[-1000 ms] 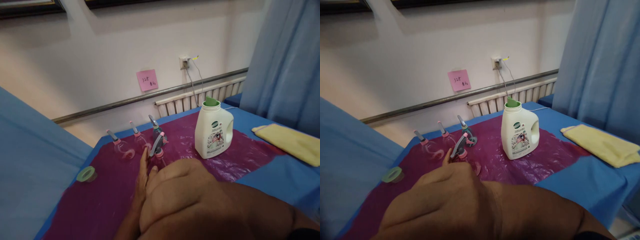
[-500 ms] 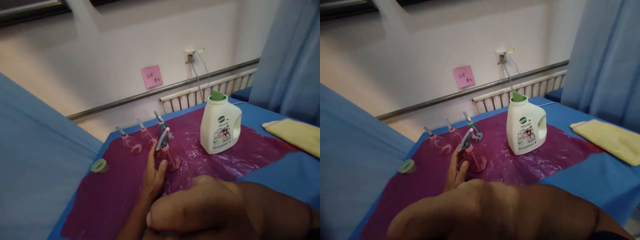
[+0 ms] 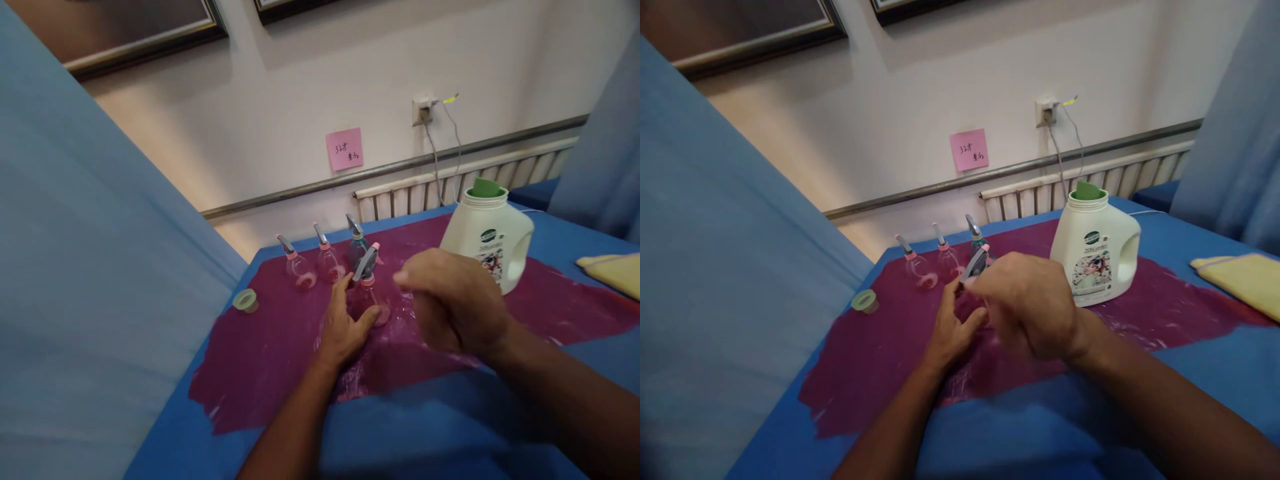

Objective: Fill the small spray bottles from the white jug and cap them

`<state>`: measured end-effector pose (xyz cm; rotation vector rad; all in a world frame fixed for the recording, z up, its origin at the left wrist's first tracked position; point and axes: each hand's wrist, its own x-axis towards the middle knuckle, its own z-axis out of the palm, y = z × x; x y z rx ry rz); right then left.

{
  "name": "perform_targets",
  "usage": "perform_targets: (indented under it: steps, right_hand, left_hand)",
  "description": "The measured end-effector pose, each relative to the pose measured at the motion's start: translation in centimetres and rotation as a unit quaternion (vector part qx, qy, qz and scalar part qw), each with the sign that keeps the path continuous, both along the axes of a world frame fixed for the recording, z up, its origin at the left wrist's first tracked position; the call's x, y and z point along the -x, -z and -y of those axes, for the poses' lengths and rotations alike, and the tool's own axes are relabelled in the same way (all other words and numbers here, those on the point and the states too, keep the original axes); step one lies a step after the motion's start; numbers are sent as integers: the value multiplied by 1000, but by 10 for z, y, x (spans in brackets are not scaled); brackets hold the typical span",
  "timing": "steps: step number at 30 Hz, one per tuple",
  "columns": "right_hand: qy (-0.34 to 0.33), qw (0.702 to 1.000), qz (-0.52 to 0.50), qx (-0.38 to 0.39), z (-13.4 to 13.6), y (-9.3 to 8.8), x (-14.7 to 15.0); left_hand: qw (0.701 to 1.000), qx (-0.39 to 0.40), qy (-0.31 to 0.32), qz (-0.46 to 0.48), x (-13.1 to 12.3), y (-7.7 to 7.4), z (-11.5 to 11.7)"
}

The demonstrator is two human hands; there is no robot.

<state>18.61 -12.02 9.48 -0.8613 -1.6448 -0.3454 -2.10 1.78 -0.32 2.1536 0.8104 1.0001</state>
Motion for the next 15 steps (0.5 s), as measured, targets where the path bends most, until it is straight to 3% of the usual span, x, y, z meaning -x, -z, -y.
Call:
perform_targets:
  steps: [3, 8, 11, 15]
  right_hand:
    - [59, 996, -66, -9, -33, 39, -12]
    - [100, 969, -183, 134, -59, 103, -12]
    - [64, 958, -185, 211, -63, 119, -12]
    - [40, 955, -175, 237, -64, 124, -13]
  left_hand:
    - [1000, -12, -29, -5, -6, -1, 0]
    - [999, -3, -49, -18, -10, 5, -5]
    - [999, 19, -32, -10, -8, 7, -9]
    - [998, 56, -6, -5, -5, 5, -10]
